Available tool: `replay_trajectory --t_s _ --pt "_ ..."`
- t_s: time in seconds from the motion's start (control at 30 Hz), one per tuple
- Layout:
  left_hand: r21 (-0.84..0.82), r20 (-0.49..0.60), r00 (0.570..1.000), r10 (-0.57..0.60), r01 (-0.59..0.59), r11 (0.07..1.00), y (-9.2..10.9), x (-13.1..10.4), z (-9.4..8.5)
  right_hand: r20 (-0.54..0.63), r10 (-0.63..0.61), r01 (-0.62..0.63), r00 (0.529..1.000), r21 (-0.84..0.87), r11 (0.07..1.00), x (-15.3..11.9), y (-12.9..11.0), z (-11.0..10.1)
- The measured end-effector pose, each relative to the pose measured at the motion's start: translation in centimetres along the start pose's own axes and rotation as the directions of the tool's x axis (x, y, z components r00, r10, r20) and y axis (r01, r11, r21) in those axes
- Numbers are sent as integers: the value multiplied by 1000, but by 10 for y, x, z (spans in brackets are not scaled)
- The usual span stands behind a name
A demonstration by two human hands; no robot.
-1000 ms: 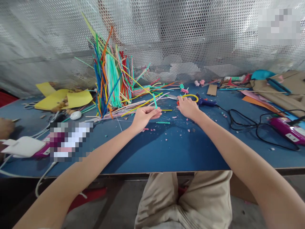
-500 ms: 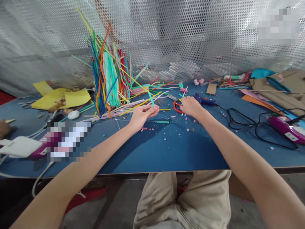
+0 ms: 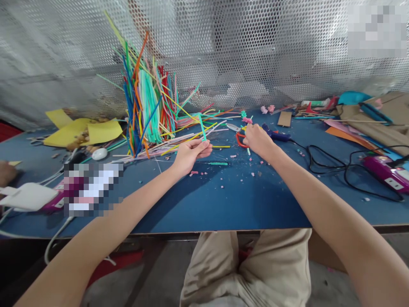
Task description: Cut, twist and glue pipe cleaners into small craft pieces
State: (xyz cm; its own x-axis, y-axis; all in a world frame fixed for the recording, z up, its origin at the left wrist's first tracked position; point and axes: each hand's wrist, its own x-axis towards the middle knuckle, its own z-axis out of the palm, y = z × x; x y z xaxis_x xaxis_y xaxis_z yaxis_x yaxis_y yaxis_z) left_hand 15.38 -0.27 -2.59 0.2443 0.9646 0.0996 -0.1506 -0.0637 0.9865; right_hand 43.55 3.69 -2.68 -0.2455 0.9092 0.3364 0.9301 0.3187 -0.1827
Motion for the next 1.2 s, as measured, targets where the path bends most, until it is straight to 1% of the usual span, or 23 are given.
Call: replay_trajectory --t_s 0.07,0.13,0.23,0.27,0.3,0.33,0.4,0.43,0.5,0.57,0.63,0.73,0.8,0.9,1.0,1.07,1.13,1.2 --pt "6 -6 1000 -3 3 1000 1 0 0 -39 63 -63 997 -3 998 2 0 -5" --pt "11 -16 1000 0 1 1000 2 -1 0 -122 116 -110 986 50 993 4 -1 -9" --pt "20 -26 1000 8 -8 1000 4 -2 1 -288 192 -129 938 224 966 6 -2 -15" --pt "29 -27 1000 10 -10 1000 4 -3 2 -313 231 -135 921 298 945 5 -3 -17" --pt "43 -27 1000 13 -12 999 5 -3 2 -307 265 -145 914 363 920 4 -4 -18" --pt "61 -26 1000 17 -16 998 5 -4 3 -278 294 -159 915 421 893 2 -5 -20" --pt "99 -30 999 29 -25 995 5 -4 3 -172 301 -174 938 517 838 -4 -8 -24" --pt "113 -35 999 35 -31 993 5 -4 3 -110 270 -165 957 560 812 -8 -10 -27" --pt "125 -46 998 47 -41 991 6 -3 2 14 159 -131 987 640 757 -14 -13 -32" --pt "120 -59 996 60 -52 991 7 -3 0 105 33 -97 994 687 720 -18 -15 -37" --pt "103 -71 995 72 -65 993 9 -2 -1 129 -36 -60 991 668 742 -19 -16 -40" --pt "66 -63 996 63 -58 996 11 -3 0 100 -54 -11 994 554 832 -17 -14 -41" --pt "58 -35 998 51 -49 997 13 -5 1 116 -61 -7 991 505 863 -15 -11 -40" --pt "87 -8 997 79 -78 993 14 -6 3 182 -83 -23 980 516 856 -14 -7 -39" --pt "119 -26 992 126 -122 985 13 -5 2 192 -103 -11 976 517 856 -14 -4 -40" --pt "132 -37 991 129 -124 983 11 -3 0 203 -135 5 970 537 844 -15 -5 -42" --pt "154 -29 992 122 -116 981 10 -3 -2 238 -185 25 953 549 835 -17 -8 -44" --pt "201 -4 991 131 -127 971 11 -3 -2 271 -211 46 939 509 859 -19 -13 -45"
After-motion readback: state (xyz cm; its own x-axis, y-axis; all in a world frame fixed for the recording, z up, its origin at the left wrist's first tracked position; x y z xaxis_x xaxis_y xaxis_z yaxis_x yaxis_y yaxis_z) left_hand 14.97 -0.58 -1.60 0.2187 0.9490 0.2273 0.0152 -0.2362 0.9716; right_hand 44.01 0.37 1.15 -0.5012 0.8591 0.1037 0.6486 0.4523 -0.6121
